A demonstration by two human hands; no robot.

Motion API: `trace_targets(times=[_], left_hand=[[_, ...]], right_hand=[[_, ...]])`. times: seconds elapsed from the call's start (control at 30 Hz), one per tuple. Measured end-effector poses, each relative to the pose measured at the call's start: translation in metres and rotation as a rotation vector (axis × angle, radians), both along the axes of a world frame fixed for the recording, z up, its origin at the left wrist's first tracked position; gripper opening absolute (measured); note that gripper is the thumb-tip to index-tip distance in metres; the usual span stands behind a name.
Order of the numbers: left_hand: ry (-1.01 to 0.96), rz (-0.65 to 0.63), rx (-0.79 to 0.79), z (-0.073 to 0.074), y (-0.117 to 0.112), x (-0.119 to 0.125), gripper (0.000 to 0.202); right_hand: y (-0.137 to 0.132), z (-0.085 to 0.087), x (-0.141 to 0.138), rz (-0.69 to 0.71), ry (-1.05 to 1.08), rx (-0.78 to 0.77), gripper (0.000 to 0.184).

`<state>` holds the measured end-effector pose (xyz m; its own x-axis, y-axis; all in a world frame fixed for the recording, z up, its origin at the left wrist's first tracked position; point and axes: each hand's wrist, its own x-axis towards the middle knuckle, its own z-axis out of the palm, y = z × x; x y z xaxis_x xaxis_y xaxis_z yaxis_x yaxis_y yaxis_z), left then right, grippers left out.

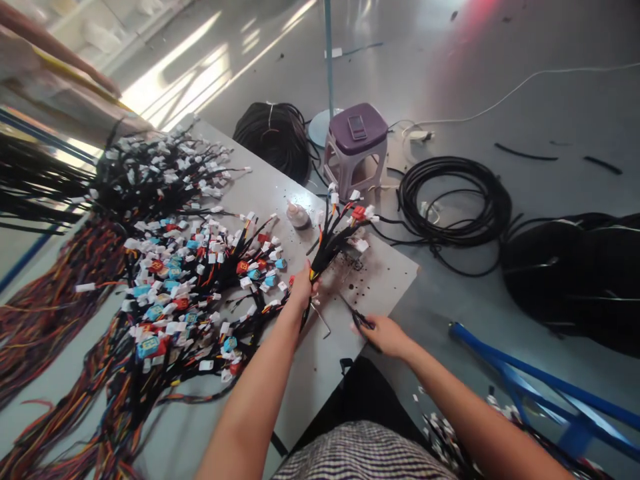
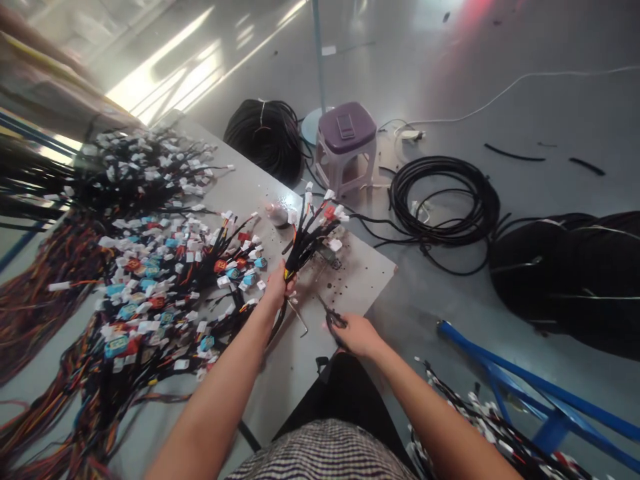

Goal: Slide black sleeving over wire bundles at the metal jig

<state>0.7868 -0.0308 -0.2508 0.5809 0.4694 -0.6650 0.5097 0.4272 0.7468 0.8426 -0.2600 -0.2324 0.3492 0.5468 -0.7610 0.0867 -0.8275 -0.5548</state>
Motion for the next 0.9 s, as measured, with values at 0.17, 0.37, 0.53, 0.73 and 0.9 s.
trace_targets(times=[0.17,0.37,0.53,0.73,0.9], left_hand=[[-0.131,0.008,-0.236,0.007,0.004,0.002,0.069],[-0.175,0.007,-0.263,0.008,0.002,0.002,0.069],[-0.113,0.065,-0.111,0.011,-0.001,0.003,0.069],[-0.225,-0.255,-0.029,0.051,-0.008,-0.001,0.062],[-0.348,-0.644,0.073,0.087,-0.04,-0.023,0.046]], right_hand=[[0.039,0.001,0.031,-0.291,0.633,0.262,0.071],[0.08,0.008,0.045,-0.217,0.55,0.203,0.063],[0.082,0.011,0.039,-0.305,0.485,0.14,0.06],[0.053,0.008,0.04,0.021,0.052,0.078,0.05],[0.031,0.033,0.034,-0.391,-0.034,0.542,0.05]])
